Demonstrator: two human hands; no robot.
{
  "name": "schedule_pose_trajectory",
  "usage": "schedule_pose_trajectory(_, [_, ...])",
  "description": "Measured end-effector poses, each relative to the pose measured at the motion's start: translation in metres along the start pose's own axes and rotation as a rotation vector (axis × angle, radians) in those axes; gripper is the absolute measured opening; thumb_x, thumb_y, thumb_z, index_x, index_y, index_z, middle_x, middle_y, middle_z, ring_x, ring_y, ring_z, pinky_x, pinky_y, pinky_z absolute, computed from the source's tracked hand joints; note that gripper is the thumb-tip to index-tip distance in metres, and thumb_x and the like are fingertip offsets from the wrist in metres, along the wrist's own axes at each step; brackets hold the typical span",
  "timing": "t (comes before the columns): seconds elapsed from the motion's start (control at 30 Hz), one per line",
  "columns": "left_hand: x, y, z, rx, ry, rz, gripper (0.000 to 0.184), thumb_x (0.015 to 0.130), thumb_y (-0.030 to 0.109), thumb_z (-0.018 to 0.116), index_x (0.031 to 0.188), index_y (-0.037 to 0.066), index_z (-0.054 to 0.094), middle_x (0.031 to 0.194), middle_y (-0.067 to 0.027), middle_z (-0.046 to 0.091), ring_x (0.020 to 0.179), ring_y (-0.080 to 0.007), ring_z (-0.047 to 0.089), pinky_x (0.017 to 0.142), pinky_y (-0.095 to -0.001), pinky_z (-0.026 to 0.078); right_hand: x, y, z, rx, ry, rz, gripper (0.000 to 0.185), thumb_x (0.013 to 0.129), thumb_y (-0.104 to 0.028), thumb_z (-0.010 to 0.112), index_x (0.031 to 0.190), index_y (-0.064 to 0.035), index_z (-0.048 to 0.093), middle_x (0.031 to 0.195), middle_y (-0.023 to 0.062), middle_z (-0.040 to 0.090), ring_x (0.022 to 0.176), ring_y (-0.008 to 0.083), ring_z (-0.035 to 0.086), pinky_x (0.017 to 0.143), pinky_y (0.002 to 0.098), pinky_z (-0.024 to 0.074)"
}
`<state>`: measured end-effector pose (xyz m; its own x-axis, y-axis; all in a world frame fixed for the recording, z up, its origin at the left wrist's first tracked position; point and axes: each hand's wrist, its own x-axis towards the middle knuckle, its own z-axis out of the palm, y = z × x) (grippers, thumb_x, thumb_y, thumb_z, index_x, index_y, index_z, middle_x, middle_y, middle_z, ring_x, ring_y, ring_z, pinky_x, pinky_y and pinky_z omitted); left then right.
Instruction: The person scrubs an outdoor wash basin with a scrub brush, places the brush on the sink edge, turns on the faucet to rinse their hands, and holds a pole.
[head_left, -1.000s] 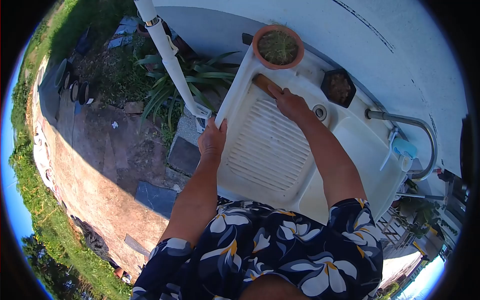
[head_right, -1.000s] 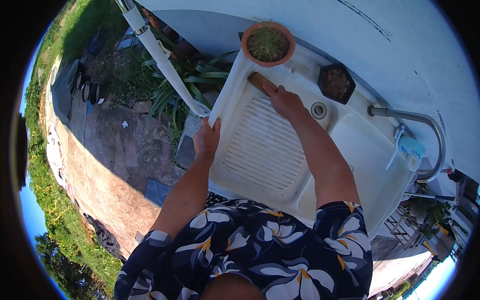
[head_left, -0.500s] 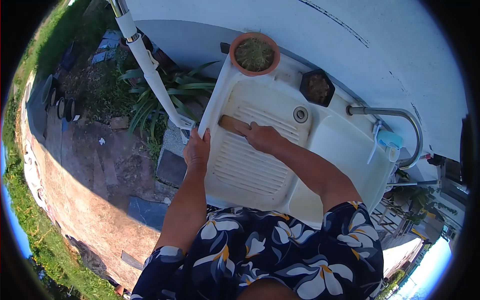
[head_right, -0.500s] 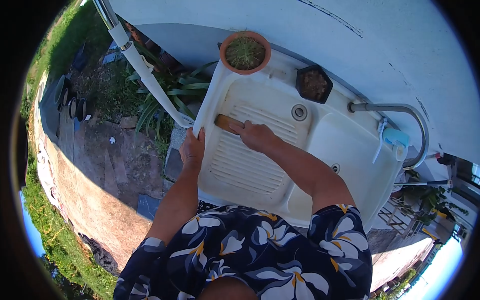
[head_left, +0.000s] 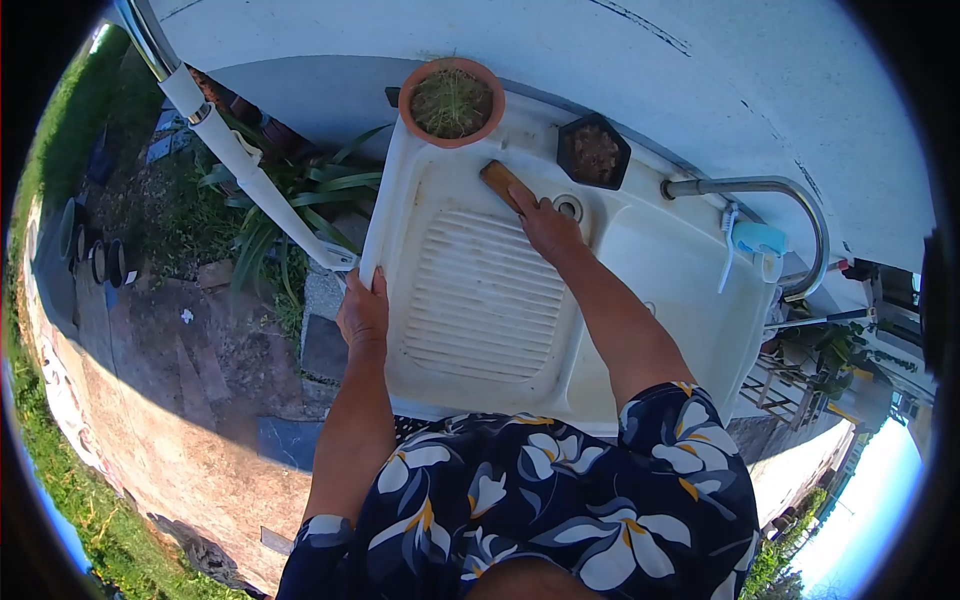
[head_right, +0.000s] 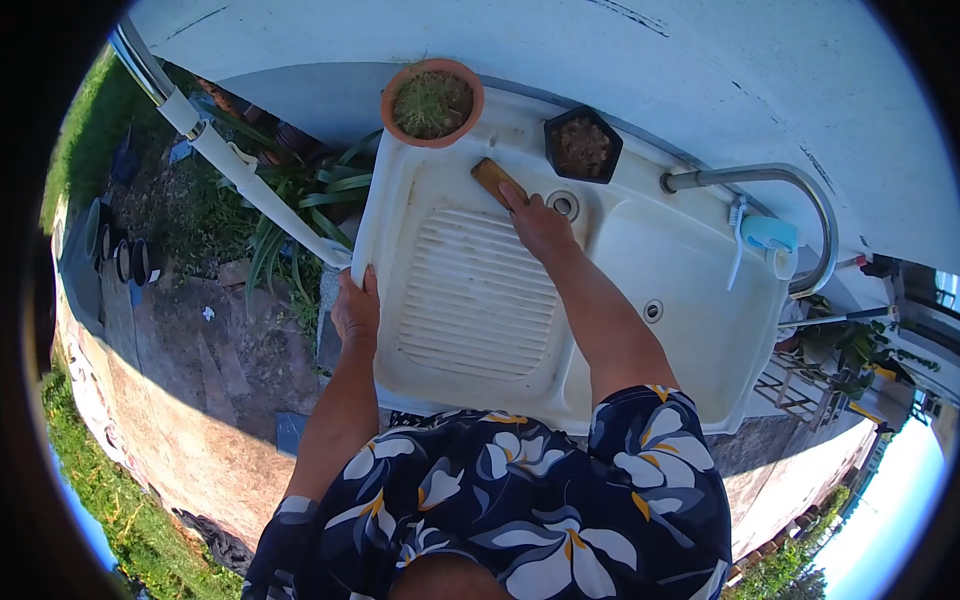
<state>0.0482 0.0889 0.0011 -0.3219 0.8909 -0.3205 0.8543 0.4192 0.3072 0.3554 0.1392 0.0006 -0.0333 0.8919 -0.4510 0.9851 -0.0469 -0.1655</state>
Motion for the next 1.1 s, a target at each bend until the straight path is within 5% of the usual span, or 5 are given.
schedule_pose_trajectory(0.37, [0.004,0.0,0.004,-0.024,0.024,0.029,0.039,0.088,0.044,0.047,0.108,0.011,0.047,0.088,-0.0159,0.065,0.078,-0.0365,0.063,0.067,-0.0477,0.049,-0.059,0.036,0.054,0.311,0.051,0.594,0.058,0.091,-0.027,0.042,0.142,-0.0244,0.014,0.105,0.0242,0.054,0.085,0.0385,0.061,0.073,0.0481,0.05])
schedule_pose_trajectory(0.7, [0.003,-0.002,0.0,-0.017,0.016,0.025,0.042,0.088,0.046,0.044,0.11,0.01,0.05,0.094,-0.0168,0.064,0.083,-0.0373,0.062,0.073,-0.0458,0.049,-0.159,-0.137,0.087,0.303,-0.21,-0.369,0.055,0.088,-0.025,0.049,0.139,-0.0262,0.028,0.085,0.0165,0.052,0.065,0.0311,0.061,0.056,0.0424,0.0521])
schedule_pose_trajectory(0.83, [0.003,-0.002,0.0,-0.041,0.012,0.039,0.04,0.089,0.044,0.042,0.11,0.011,0.05,0.092,-0.0165,0.065,0.082,-0.0372,0.062,0.072,-0.0461,0.049,-0.177,-0.111,0.089,0.215,-0.294,-0.485,0.054,0.088,-0.025,0.05,0.137,-0.0322,0.031,0.082,0.0136,0.051,0.064,0.0279,0.06,0.053,0.0398,0.0522])
schedule_pose_trajectory(0.9, [0.0,-0.001,0.0,-0.036,0.021,0.035,0.039,0.089,0.044,0.042,0.109,0.011,0.051,0.091,-0.0165,0.065,0.082,-0.037,0.062,0.072,-0.046,0.049,-0.156,-0.101,0.096,0.105,-0.031,-0.587,0.054,0.087,-0.027,0.051,0.136,-0.0384,0.031,0.081,0.012,0.051,0.063,0.0256,0.06,0.05,0.0368,0.0516])
schedule_pose_trajectory(1.1, [-0.001,-0.004,0.006,-0.046,0.063,0.06,0.038,0.09,0.043,0.041,0.106,0.011,0.051,0.088,-0.0167,0.065,0.079,-0.0365,0.063,0.07,-0.0463,0.049,-0.167,-0.099,0.095,0.17,-0.086,-0.484,0.054,0.085,-0.026,0.053,0.135,-0.0392,0.034,0.082,0.0109,0.052,0.061,0.0246,0.059,0.049,0.0366,0.0514])
